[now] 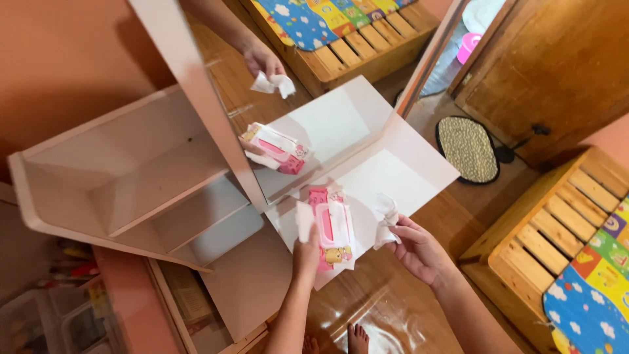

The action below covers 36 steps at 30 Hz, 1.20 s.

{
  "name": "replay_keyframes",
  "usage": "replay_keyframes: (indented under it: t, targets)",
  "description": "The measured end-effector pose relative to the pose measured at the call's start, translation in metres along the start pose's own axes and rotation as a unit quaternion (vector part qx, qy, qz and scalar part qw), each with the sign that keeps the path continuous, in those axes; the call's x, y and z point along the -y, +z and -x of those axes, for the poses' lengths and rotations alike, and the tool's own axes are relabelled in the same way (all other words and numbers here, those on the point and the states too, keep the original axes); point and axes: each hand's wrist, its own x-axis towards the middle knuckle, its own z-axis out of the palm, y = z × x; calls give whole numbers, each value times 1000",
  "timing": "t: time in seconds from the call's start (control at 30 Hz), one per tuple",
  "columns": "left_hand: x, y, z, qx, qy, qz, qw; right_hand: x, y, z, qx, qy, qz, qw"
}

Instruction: The person organizes personal care items by moving a skincare basket, a lipstick organizer, a makeup brush jar, and hairbrushes from a cabinet to a desk. They then retrieve wipes and clean the cabinet shelves and mirror surface.

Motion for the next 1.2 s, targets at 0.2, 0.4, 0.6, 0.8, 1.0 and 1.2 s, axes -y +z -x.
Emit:
replay_keyframes:
  t: [0.2, 0.4, 0.6, 0.8, 1.0, 1.2]
  targets:
    - [-20, -13, 13, 113, 101, -56, 987, 17, 23, 14, 27, 2, -16, 1000]
    - [-28, -65, 3, 155, 111, -341, 921, 12, 73, 7, 111, 28, 21, 993]
    - [-103, -134, 83, 107, 91, 130, 982, 6, 224, 42, 87, -7, 356, 930]
    - [-120, -180, 87, -46, 121, 274, 953, -3, 284, 43, 164, -67, 471, 864]
    - [-163, -209, 107, -35, 110, 374, 920, -29, 304, 33, 183, -74, 408, 891]
    - [-140, -219, 74, -71, 136, 284, 946, -40, 310, 28, 179, -124, 464, 859]
